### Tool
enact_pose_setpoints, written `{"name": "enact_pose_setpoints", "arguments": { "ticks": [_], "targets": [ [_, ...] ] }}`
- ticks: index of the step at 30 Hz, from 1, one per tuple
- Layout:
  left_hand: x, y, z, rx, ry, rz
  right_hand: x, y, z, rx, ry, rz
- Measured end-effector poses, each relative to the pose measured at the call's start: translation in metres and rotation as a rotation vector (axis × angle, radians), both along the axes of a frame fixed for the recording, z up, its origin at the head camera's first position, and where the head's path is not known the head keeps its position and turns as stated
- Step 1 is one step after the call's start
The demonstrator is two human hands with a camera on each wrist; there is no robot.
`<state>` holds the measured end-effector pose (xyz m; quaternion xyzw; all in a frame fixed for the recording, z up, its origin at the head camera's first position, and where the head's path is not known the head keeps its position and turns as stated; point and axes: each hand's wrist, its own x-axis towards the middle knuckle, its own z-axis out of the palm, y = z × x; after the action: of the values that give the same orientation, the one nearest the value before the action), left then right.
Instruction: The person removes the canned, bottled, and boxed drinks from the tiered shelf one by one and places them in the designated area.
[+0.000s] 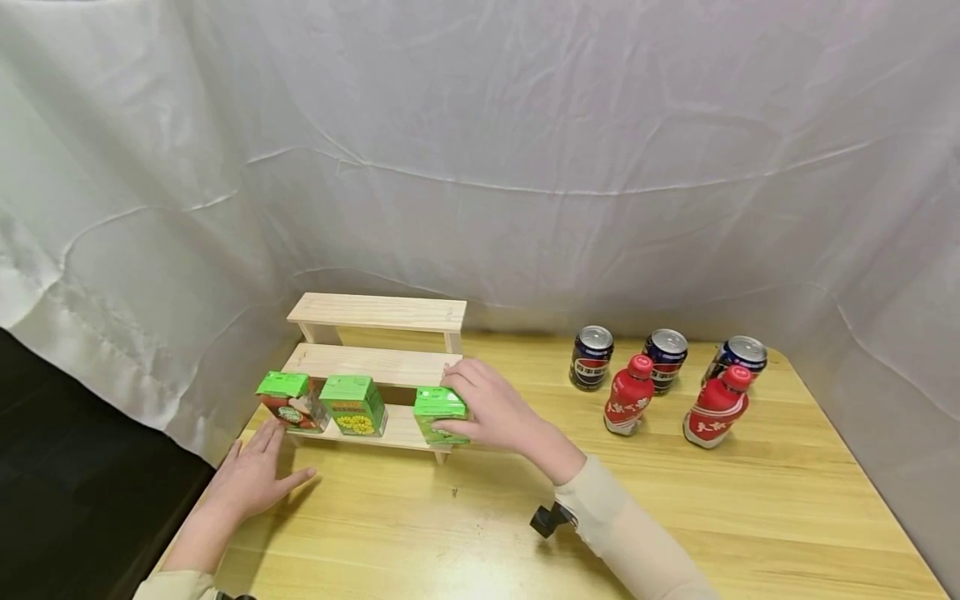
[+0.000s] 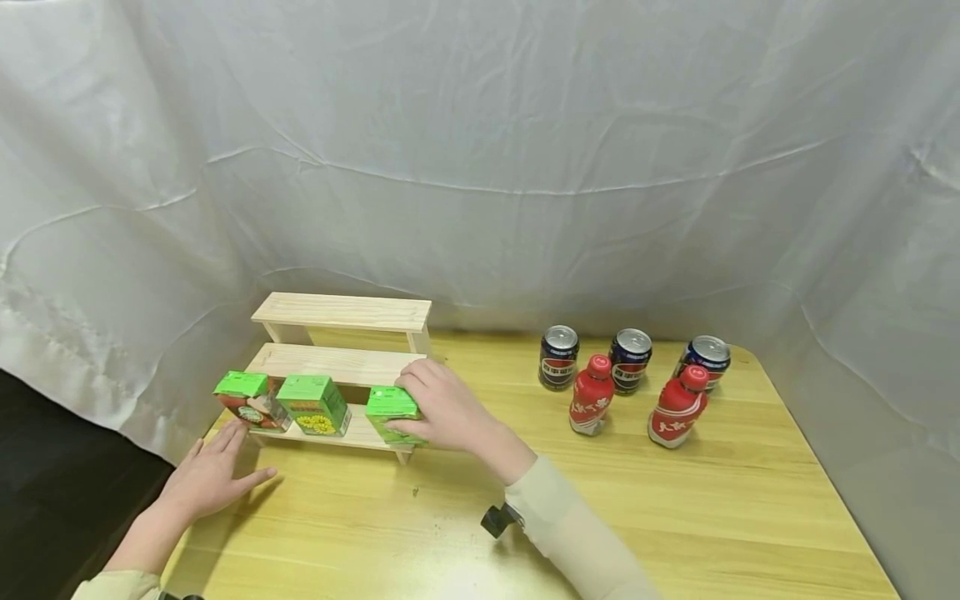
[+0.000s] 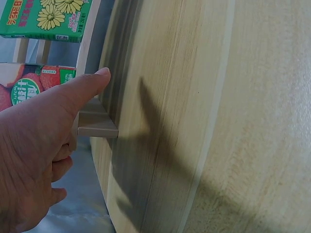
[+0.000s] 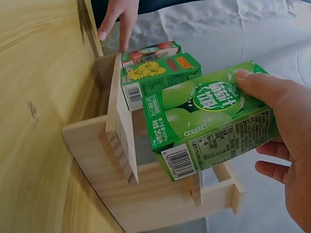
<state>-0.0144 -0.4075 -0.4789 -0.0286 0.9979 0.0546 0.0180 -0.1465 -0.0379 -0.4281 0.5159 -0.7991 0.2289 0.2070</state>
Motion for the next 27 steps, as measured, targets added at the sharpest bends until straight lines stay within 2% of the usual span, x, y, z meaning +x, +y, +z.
{"name": "enact_pose_setpoints", "arguments": {
  "ticks": [10,18,27],
  "targets": [
    [0.000,-0.001,-0.001,0.003,-0.003,0.000,0.003,0.030,0.002,-0.001,-0.022,-0.043],
    [0.000,-0.003,-0.003,0.004,0.005,-0.003,0.006,0.054,0.000,-0.039,-0.012,-0.075],
    [-0.001,-0.003,-0.004,0.009,0.009,-0.005,0.013,0.085,-0.004,-0.048,-0.006,-0.143]
  ]
}}
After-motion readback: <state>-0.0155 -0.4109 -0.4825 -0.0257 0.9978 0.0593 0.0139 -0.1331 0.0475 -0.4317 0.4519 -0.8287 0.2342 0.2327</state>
